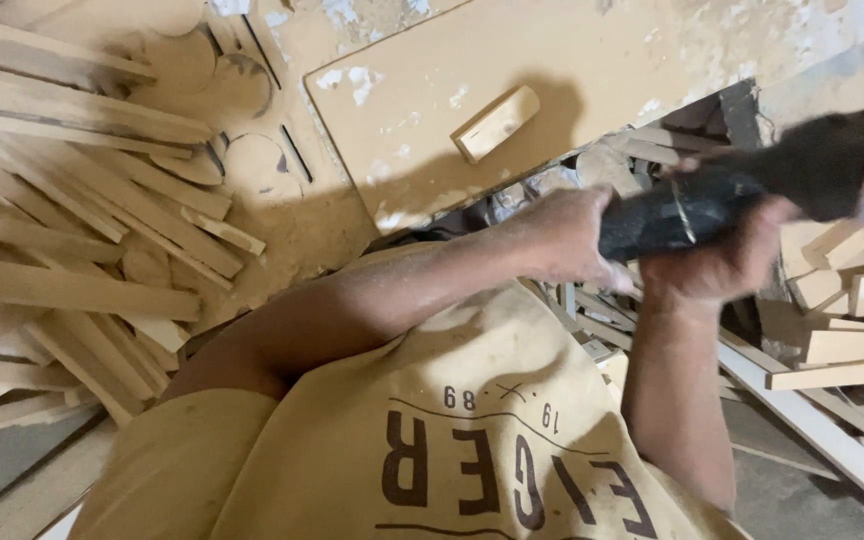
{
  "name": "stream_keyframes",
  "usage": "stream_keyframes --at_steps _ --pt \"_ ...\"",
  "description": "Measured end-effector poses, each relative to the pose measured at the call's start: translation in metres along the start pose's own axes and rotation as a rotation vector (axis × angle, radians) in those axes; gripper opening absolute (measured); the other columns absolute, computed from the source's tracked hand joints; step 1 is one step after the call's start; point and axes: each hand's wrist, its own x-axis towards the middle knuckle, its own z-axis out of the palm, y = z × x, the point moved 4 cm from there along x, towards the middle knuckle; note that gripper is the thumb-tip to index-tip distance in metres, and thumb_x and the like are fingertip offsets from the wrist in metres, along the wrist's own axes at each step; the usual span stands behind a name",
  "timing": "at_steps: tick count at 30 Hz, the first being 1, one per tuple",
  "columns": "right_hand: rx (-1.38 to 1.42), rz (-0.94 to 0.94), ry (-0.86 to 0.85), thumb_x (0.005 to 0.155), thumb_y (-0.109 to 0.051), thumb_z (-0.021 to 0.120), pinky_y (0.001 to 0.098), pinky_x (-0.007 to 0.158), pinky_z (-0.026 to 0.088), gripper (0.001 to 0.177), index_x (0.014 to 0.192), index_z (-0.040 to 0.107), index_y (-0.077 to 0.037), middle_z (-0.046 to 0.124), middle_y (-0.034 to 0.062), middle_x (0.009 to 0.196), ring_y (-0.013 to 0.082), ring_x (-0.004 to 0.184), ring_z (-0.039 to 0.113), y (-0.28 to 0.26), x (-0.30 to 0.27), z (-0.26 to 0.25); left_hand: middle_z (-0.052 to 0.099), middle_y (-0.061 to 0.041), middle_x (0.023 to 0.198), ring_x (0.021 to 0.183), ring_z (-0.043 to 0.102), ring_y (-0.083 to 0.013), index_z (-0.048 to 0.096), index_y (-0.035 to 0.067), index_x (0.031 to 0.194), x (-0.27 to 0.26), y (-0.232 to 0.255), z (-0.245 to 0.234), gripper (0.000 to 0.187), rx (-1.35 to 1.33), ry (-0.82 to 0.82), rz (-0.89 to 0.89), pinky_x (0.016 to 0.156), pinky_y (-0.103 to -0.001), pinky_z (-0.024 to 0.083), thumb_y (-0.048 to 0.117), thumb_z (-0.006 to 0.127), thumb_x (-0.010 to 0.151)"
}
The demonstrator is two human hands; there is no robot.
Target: Sanding small wooden blocks using a handheld power sander in a workshop environment.
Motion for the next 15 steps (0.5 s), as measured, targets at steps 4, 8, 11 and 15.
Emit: stream_keyframes --at_steps 4,8,11,15 --pt "0.202 0.091 -0.088 0.090 -0.063 0.071 0.0393 0.104 0.059 0.080 0.153 0.057 -0.015 0.067 0.0081 0.132 0.0216 0.114 0.068 -0.017 0.000 -0.044 0.070 -0.008 0.074 0.049 0.060 -0.0106 0.054 0.008 0.121 0.012 -0.003 0.023 0.072 -0.420 -0.472 0.137 0.039 -0.023 0.054 0.032 0.093 0.064" --pt "0.182 0.092 -0.052 0.090 -0.062 0.071 0.0407 0.099 0.063 0.072 0.136 0.063 -0.007 0.073 0.0075 0.123 0.0225 0.109 0.073 -0.009 -0.013 -0.036 0.074 -0.011 0.111 0.087 0.071 -0.0223 0.058 0.010 0.129 0.016 -0.004 0.020 0.075 -0.028 -0.129 0.126 0.070 -0.034 0.058 0.043 0.083 0.066" --pt "0.243 0.197 0.089 0.085 -0.062 0.072 0.0448 0.103 0.059 0.075 0.133 0.064 -0.004 0.070 0.0071 0.123 0.0222 0.109 0.070 0.004 -0.027 -0.044 0.074 -0.012 0.119 0.103 0.073 -0.0278 0.054 0.011 0.134 0.014 -0.006 0.026 0.078 0.086 -0.096 0.092 0.084 -0.040 0.059 0.042 0.085 0.070" --pt "0.303 0.236 0.138 0.089 -0.056 0.070 0.0469 0.100 0.059 0.076 0.142 0.056 -0.003 0.066 0.0123 0.133 0.0262 0.114 0.069 0.011 -0.028 -0.053 0.073 -0.013 0.117 0.101 0.073 -0.0269 0.052 0.011 0.133 0.019 -0.003 0.030 0.071 0.080 -0.193 -0.024 0.080 -0.038 0.061 0.032 0.086 0.075"
